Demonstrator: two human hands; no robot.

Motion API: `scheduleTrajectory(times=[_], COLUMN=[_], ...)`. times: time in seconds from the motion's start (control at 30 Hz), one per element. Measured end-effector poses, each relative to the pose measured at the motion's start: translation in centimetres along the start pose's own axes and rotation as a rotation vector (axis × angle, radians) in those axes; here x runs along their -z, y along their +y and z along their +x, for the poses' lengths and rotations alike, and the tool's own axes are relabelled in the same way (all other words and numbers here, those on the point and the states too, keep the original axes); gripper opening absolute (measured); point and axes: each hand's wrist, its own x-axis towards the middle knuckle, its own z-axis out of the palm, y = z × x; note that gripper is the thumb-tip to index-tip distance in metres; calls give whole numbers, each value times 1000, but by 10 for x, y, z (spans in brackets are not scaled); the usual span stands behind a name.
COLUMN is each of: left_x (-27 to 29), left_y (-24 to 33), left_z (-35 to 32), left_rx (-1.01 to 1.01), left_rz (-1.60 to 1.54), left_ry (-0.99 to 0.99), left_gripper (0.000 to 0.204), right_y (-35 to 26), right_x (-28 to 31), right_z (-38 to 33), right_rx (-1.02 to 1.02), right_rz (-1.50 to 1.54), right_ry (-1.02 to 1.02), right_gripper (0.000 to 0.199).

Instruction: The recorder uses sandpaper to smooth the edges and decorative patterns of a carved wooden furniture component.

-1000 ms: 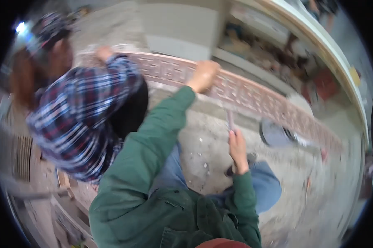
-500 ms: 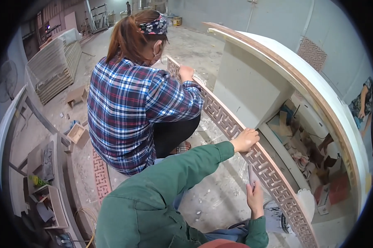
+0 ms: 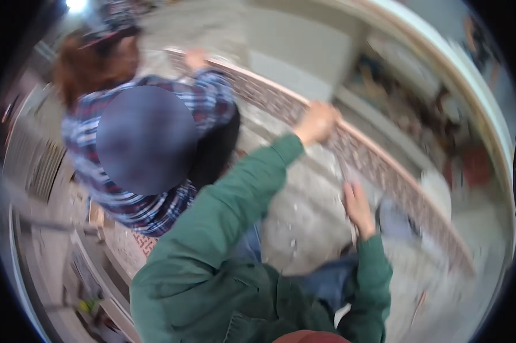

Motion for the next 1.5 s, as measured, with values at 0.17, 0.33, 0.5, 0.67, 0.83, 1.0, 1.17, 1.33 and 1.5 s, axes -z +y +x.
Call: scheduleTrajectory(times=[0.17, 0.33, 0.5, 0.67, 0.83, 1.0, 1.17, 1.33, 1.5], left_x=[-1, -3, -1, 2, 1, 0, -1, 4, 4], left_y=[-8, -2, 4, 1, -4, -2, 1, -2, 6], left_z=[-1, -9, -13, -13, -15, -7, -13, -15, -14], left_rx=[-111, -75, -77, -82, -74, -67, -76, -54, -58], left_rz=[-71, -104, -100, -117, -113, -95, -97, -100, -92], left_ry=[236, 127, 125, 155, 149, 99, 133, 134, 120], left_gripper=[35, 42, 42, 38, 38, 40, 39, 40, 42], right_y=[14, -6, -3, 6, 2, 26, 28, 32, 32], right_x=[-34, -40, -28, -31, -39, -52, -32, -40, -49], right_z=[20, 36, 50, 54, 41, 43, 45, 42, 56], right_rx=[-233, -391, -432, -479, -446, -9, -88, -123, -108], right_rz=[334, 458, 536, 856, 734, -635, -714, -709, -675], right_ry=[-82, -146, -154, -157, -71, 75, 1, 100, 42], right_gripper=[25, 30, 34, 32, 35, 39, 56, 72, 73])
